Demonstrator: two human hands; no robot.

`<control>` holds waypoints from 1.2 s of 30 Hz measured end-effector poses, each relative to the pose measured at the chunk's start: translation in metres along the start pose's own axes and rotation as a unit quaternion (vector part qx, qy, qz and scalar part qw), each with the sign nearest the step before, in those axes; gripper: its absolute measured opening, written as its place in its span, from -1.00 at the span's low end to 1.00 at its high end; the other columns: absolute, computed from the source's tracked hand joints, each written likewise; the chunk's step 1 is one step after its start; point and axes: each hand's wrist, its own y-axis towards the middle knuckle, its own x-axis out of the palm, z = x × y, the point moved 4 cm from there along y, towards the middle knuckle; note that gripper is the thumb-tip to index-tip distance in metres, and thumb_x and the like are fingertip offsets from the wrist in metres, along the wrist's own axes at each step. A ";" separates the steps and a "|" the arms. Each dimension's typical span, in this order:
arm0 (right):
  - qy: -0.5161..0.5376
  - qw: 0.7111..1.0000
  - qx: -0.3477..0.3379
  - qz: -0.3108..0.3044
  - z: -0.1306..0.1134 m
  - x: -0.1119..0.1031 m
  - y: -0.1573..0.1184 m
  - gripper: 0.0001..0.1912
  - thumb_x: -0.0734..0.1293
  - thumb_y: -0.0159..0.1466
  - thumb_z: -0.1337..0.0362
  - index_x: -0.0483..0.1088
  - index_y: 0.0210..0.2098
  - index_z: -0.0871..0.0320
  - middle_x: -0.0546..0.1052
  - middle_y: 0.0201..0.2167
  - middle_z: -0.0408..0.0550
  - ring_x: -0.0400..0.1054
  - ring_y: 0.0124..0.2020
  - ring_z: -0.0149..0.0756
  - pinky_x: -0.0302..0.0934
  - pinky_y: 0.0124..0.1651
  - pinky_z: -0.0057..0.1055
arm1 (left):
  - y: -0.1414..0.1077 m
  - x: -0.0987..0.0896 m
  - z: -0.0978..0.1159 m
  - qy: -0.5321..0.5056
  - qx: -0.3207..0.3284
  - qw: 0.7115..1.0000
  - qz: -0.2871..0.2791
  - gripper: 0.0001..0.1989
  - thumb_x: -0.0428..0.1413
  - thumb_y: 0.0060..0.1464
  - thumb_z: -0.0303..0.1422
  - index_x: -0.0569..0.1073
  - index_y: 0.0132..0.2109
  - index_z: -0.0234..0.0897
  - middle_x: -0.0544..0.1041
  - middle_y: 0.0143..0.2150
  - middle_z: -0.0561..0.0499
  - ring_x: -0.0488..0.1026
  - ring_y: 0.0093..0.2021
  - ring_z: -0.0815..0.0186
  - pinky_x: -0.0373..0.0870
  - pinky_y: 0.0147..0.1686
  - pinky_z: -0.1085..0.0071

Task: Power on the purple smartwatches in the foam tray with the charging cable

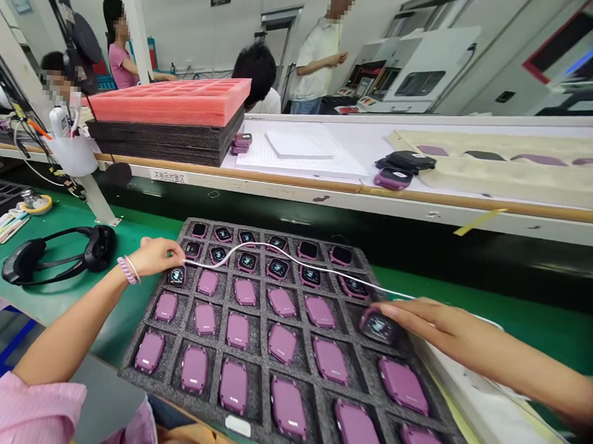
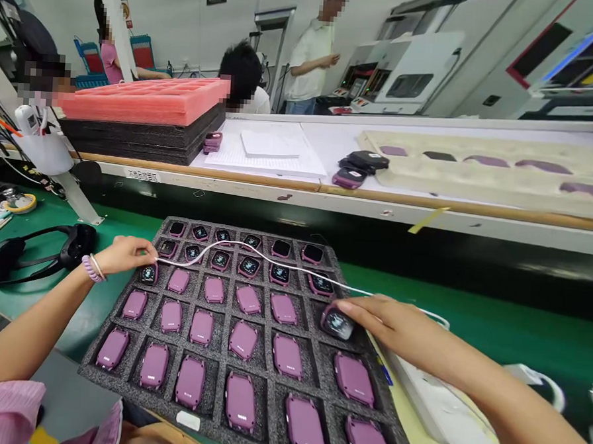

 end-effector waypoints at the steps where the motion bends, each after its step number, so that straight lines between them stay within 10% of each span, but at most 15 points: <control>1: 0.004 1.000 0.000 -0.028 -0.001 0.002 0.001 -0.47 0.09 0.29 -0.16 0.61 -0.29 -0.07 0.61 -0.19 0.07 0.51 -0.14 0.14 0.42 0.03 0.02 | -0.001 -0.002 0.003 -0.016 -0.009 0.999 0.032 -0.66 0.02 0.18 -0.08 0.55 -0.21 -0.20 0.58 -0.34 0.04 0.46 -0.26 0.18 0.14 -0.06 0.24; 6: 0.020 0.997 -0.012 -0.072 -0.001 0.006 0.003 -0.46 0.08 0.31 -0.07 0.59 -0.20 0.06 0.59 -0.11 0.14 0.45 -0.05 0.20 0.29 0.12 0.08 | -0.012 0.021 0.043 -0.115 0.113 0.986 0.046 -0.76 0.11 0.16 -0.14 0.55 -0.26 -0.19 0.59 -0.19 0.00 0.44 -0.13 0.18 0.19 -0.05 0.25; 18: 0.073 0.993 -0.036 -0.087 -0.001 0.008 0.009 -0.51 0.12 0.33 -0.07 0.56 -0.32 0.07 0.60 -0.26 0.06 0.47 -0.20 0.05 0.35 -0.07 -0.12 | -0.009 0.028 0.083 0.218 0.250 0.942 0.047 -0.82 0.21 0.13 -0.29 0.49 -0.13 -0.23 0.56 -0.17 -0.09 0.40 -0.05 0.07 0.08 0.17 0.00; 26: 0.016 0.996 -0.046 0.080 -0.025 0.006 0.004 -0.68 0.17 0.32 0.11 0.52 -0.25 0.07 0.58 -0.23 0.05 0.40 -0.13 0.06 0.26 -0.03 -0.04 | 0.008 0.023 0.045 -0.126 0.135 0.983 -0.014 -0.53 -0.09 0.24 0.01 0.49 -0.07 -0.25 0.59 -0.12 -0.07 0.49 -0.18 0.19 0.39 -0.17 0.32; 30: 0.073 0.982 -0.173 0.032 -0.065 0.024 -0.002 -0.67 0.12 0.40 0.15 0.48 -0.22 0.08 0.54 -0.21 0.06 0.38 -0.12 -0.04 0.25 -0.02 -0.09 | 0.008 0.033 0.047 -0.073 0.162 0.982 -0.058 -0.53 -0.14 0.28 -0.04 0.51 -0.01 -0.21 0.60 -0.06 -0.05 0.50 -0.05 0.14 0.31 0.08 0.21; 36: -0.005 0.985 -0.173 -0.006 -0.069 0.039 0.000 -0.77 0.23 0.35 0.22 0.40 -0.03 0.06 0.48 0.02 0.09 0.35 0.06 0.04 0.22 0.01 -0.03 | 0.015 0.036 0.051 -0.017 0.161 0.985 -0.064 -0.49 -0.23 0.33 -0.01 0.53 -0.10 -0.17 0.61 -0.14 -0.02 0.51 -0.04 0.13 0.28 0.07 0.25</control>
